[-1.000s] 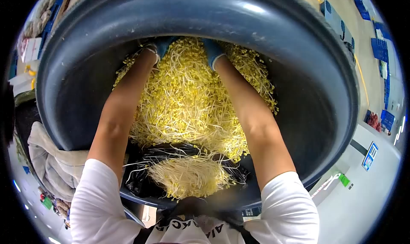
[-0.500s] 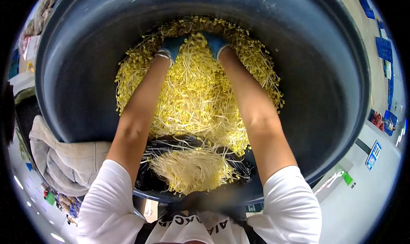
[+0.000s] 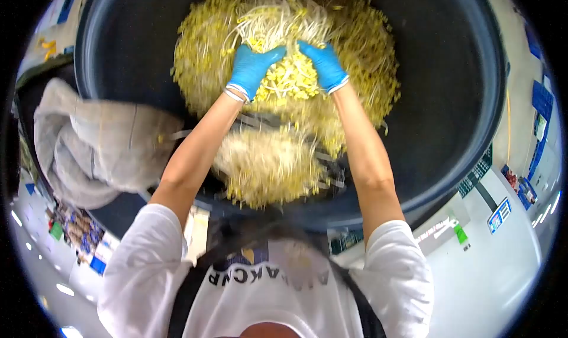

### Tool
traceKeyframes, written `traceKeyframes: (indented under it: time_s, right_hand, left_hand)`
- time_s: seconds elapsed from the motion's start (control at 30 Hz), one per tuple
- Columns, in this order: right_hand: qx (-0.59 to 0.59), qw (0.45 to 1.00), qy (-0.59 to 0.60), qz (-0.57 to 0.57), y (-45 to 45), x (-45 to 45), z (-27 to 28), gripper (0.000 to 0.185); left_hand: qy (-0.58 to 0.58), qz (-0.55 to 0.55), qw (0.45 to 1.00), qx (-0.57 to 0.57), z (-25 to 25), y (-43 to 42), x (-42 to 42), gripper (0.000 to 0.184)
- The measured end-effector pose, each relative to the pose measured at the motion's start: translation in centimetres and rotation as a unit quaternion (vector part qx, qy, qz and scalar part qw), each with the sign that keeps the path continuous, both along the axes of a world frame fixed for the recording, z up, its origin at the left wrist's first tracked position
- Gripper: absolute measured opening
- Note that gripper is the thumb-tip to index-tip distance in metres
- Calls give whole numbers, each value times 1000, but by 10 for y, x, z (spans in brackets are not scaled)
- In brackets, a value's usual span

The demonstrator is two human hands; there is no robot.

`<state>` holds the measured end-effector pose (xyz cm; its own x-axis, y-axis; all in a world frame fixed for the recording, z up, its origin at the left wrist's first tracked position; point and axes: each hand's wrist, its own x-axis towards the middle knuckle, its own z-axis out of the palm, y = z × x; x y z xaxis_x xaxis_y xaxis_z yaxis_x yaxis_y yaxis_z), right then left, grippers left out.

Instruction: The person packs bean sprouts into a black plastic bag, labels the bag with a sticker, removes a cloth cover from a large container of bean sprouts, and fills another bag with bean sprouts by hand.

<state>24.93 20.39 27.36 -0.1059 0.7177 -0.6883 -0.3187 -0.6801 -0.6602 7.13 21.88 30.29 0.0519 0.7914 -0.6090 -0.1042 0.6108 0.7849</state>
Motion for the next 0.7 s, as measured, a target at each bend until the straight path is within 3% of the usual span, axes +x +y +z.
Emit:
traceKeyframes:
  time_s: [0.03, 0.1, 0.13, 0.17, 0.2, 0.23, 0.27, 0.3, 0.37, 0.4, 0.43, 0.47, 0.5, 0.57, 0.63, 0.67, 0.7]
  right_hand:
    - [34, 999, -11, 10, -24, 4, 6, 52]
    - [49, 998, -24, 20, -77, 11, 35, 49]
    - [78, 997, 2, -1, -99, 1, 79, 50]
    - [64, 998, -19, 11, -131, 9, 89, 52]
    - [72, 991, -58, 98, -152, 12, 113, 55]
    - [138, 966, -119, 184, -174, 14, 128, 57]
    - [140, 966, -124, 178, -193, 4, 154, 58]
    - [220, 908, -203, 291, -211, 7, 151, 63]
    - [356, 782, -324, 395, -251, -9, 131, 74]
    - [290, 797, -336, 410, -272, -19, 111, 79]
    - [220, 808, -346, 422, -291, -33, 88, 84]
    - [236, 771, -403, 433, -309, -49, 65, 86]
    - [252, 729, -459, 441, -316, -63, 49, 89]
    - [271, 720, -465, 438, -314, -76, 45, 88]
    - [270, 715, -445, 466, -316, -89, 61, 87]
    - [260, 714, -425, 493, -303, -98, 82, 86]
    - [248, 713, -404, 517, -299, -109, 94, 85]
  left_hand:
    - [-78, 18, 996, 40, 28, -27, -2, 61]
    - [-39, 20, 995, 90, 43, -90, -7, 57]
    - [6, -19, 1000, 21, 57, -124, -13, 57]
    - [-64, 62, 994, 62, 87, -152, -12, 58]
    - [-95, 66, 992, 50, 109, -178, -18, 60]
    - [-53, -3, 994, 97, 114, -205, -28, 61]
    - [-48, -30, 996, 73, 116, -234, -39, 61]
    - [-46, -59, 996, 49, 112, -259, -52, 61]
    - [-42, -137, 986, -89, 91, -290, -91, 64]
    - [168, -256, 951, 39, 48, -313, -123, 60]
    - [302, -337, 892, 17, 38, -311, -145, 57]
    - [417, -420, 805, -10, 29, -309, -167, 55]
    - [456, -469, 734, -181, 45, -290, -180, 55]
    - [487, -189, 852, -51, 25, -294, -222, 48]
    - [484, -78, 871, 43, 9, -302, -233, 43]
    - [454, -55, 882, 115, 41, -297, -212, 36]
    - [417, -90, 902, 71, 62, -299, -201, 34]
